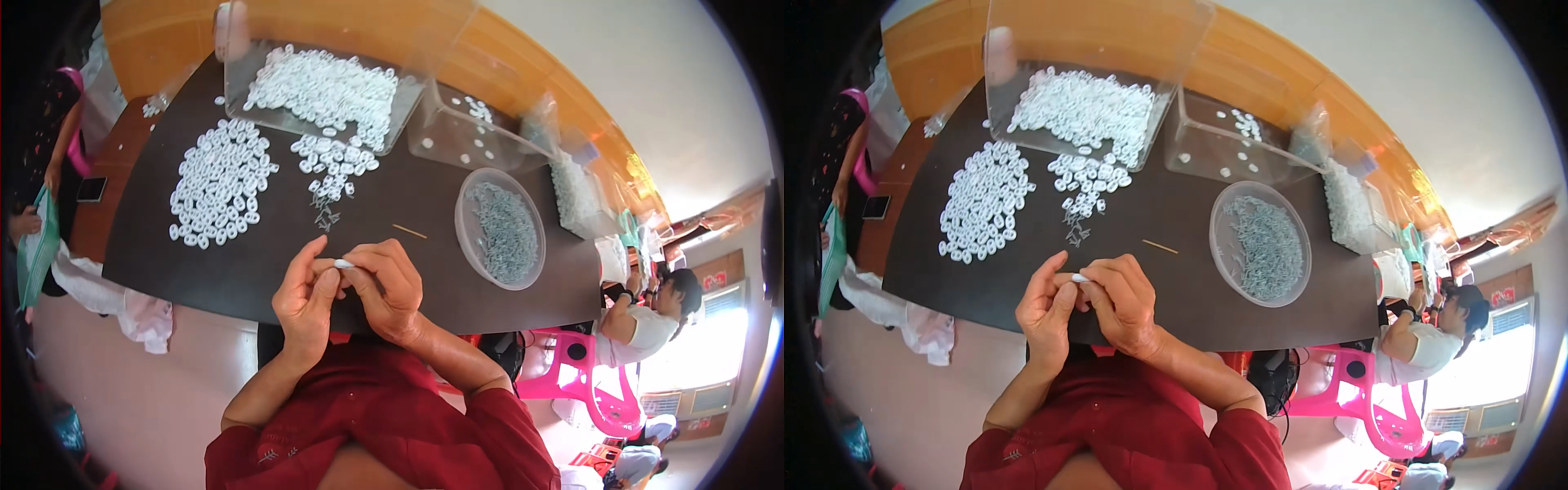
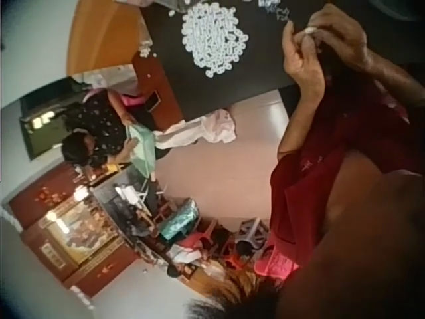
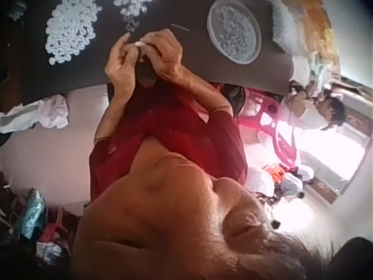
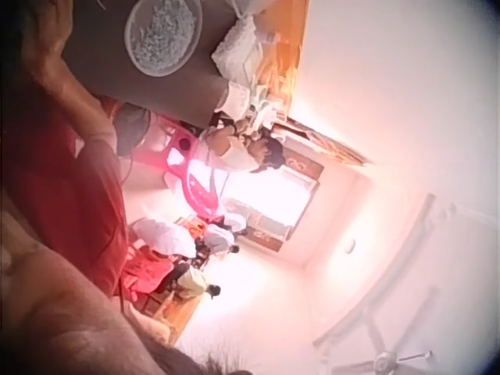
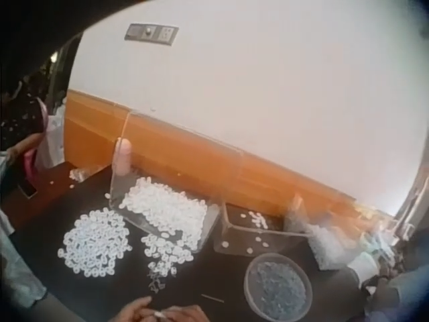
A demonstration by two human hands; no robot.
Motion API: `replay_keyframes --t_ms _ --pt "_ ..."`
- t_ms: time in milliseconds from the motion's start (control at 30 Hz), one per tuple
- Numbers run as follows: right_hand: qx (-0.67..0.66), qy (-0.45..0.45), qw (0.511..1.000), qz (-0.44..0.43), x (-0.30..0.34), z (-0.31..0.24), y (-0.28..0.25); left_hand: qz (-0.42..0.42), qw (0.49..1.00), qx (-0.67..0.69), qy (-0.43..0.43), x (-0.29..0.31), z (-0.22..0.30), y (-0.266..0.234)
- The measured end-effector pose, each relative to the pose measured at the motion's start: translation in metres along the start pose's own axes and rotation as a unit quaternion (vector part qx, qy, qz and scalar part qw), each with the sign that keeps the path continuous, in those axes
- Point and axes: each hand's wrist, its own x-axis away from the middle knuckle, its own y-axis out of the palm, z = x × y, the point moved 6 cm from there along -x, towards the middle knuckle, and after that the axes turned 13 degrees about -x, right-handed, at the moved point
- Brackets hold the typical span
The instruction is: Manually assemble small white plastic components by inserting tiny metal pins.
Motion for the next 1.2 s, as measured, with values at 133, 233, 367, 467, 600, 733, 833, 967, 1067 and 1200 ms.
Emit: replay_keyframes --t_ms 133,233,367,467,600,733,833,967,1067,1200 --pt "0.176 -0.157 0.972 0.001 -0.050 -0.010 -0.048 0.014 0.996 -0.071 -0.052 -0.007 -0.006 -0.003" --pt "0.253 -0.141 0.953 0.086 -0.113 0.005 -0.098 0.043 0.993 -0.103 -0.047 -0.012 -0.007 -0.024" --pt "0.454 -0.095 0.884 0.057 -0.179 0.054 -0.172 0.051 0.994 -0.080 -0.050 -0.025 -0.016 -0.031" --pt "0.477 -0.087 0.871 0.073 -0.174 0.056 -0.166 0.053 0.993 -0.090 -0.060 -0.027 -0.014 -0.039" --pt "0.285 -0.127 0.948 -0.064 -0.115 0.064 -0.084 0.047 0.986 -0.137 -0.079 -0.029 -0.012 -0.043" --pt "0.164 0.042 0.971 -0.171 -0.062 0.098 -0.024 0.039 0.985 -0.143 -0.093 -0.029 -0.016 -0.042" --pt "0.169 0.059 0.967 -0.181 -0.052 0.114 -0.009 0.043 0.985 -0.142 -0.090 -0.028 -0.018 -0.044" --pt "0.190 0.041 0.965 -0.177 -0.051 0.120 0.000 0.042 0.982 -0.153 -0.099 -0.028 -0.016 -0.043" --pt "0.197 0.029 0.961 -0.193 -0.050 0.121 0.006 0.037 0.981 -0.163 -0.094 -0.030 -0.014 -0.042" --pt "0.173 0.043 0.959 -0.219 -0.052 0.126 0.009 0.024 0.977 -0.186 -0.103 -0.032 -0.012 -0.042"
